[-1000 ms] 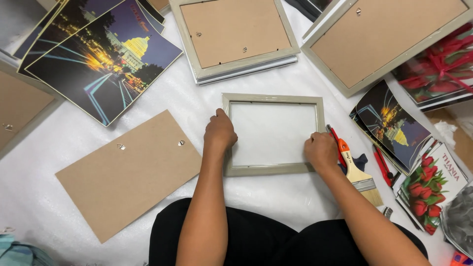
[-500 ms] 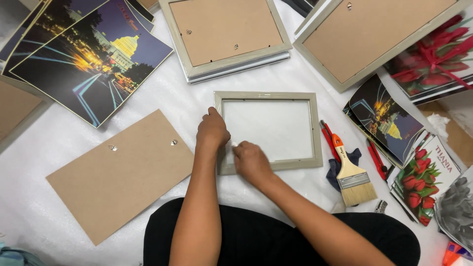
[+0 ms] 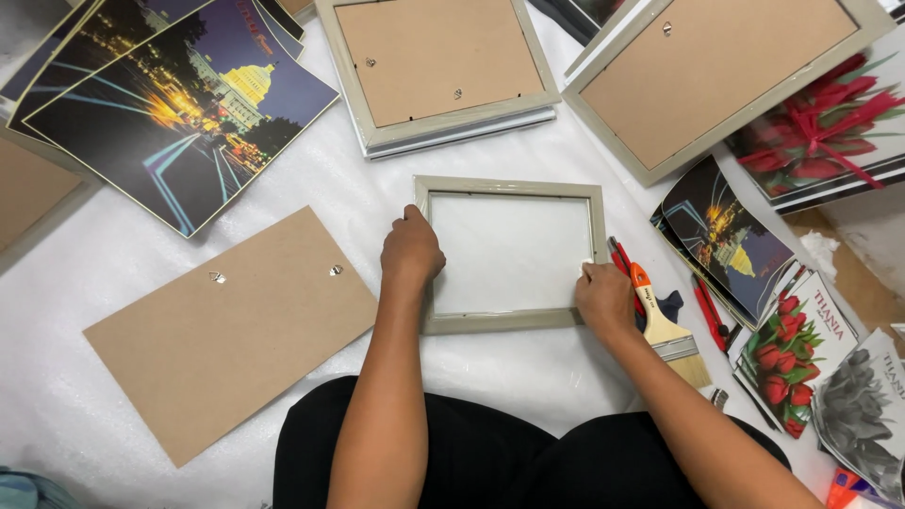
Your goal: Cleaning the glass of a picture frame using a cloth and a brush to remove dust and debris.
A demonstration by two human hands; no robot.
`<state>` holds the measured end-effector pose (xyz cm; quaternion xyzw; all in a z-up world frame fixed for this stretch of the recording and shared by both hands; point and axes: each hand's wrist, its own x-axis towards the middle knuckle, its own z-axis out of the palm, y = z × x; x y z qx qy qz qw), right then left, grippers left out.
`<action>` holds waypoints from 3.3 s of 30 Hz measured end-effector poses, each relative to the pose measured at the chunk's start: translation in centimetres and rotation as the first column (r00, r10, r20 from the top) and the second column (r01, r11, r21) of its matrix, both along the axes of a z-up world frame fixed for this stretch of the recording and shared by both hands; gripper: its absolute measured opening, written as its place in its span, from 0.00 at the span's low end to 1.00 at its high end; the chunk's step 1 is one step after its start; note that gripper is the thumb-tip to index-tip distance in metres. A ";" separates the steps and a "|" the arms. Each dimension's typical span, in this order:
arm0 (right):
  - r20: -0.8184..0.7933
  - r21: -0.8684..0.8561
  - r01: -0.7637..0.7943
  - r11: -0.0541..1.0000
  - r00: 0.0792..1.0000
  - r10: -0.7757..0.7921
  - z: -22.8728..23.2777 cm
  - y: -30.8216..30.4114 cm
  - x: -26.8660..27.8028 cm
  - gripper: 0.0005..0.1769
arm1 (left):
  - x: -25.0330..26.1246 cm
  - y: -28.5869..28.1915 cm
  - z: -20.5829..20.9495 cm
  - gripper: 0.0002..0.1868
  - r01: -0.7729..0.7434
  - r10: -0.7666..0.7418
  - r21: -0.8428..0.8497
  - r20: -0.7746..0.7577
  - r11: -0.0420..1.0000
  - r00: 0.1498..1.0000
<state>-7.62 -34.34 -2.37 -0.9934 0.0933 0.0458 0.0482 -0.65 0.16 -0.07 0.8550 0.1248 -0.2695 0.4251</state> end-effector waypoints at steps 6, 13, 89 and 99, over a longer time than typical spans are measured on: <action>-0.098 -0.089 -0.262 0.961 0.962 0.254 2.8 5.3 1.4 0.32 | 0.0 0.1 0.9 0.30 0.027 -0.027 0.012 -0.021 1.000 0.999; -0.224 -0.026 -0.098 0.995 0.971 0.089 3.2 4.8 7.4 0.42 | 0.3 -0.2 0.0 0.30 0.037 -0.037 0.031 -0.012 0.999 0.999; 0.242 0.148 -0.686 0.712 0.723 0.647 0.0 17.9 3.1 0.09 | 0.4 0.2 -1.6 0.32 0.006 -0.006 -0.019 -0.006 1.000 1.000; -0.054 0.105 -0.581 0.807 0.807 0.588 1.9 17.0 -1.5 0.11 | 0.6 -0.4 -3.1 0.31 0.038 -0.039 0.040 0.028 0.998 0.999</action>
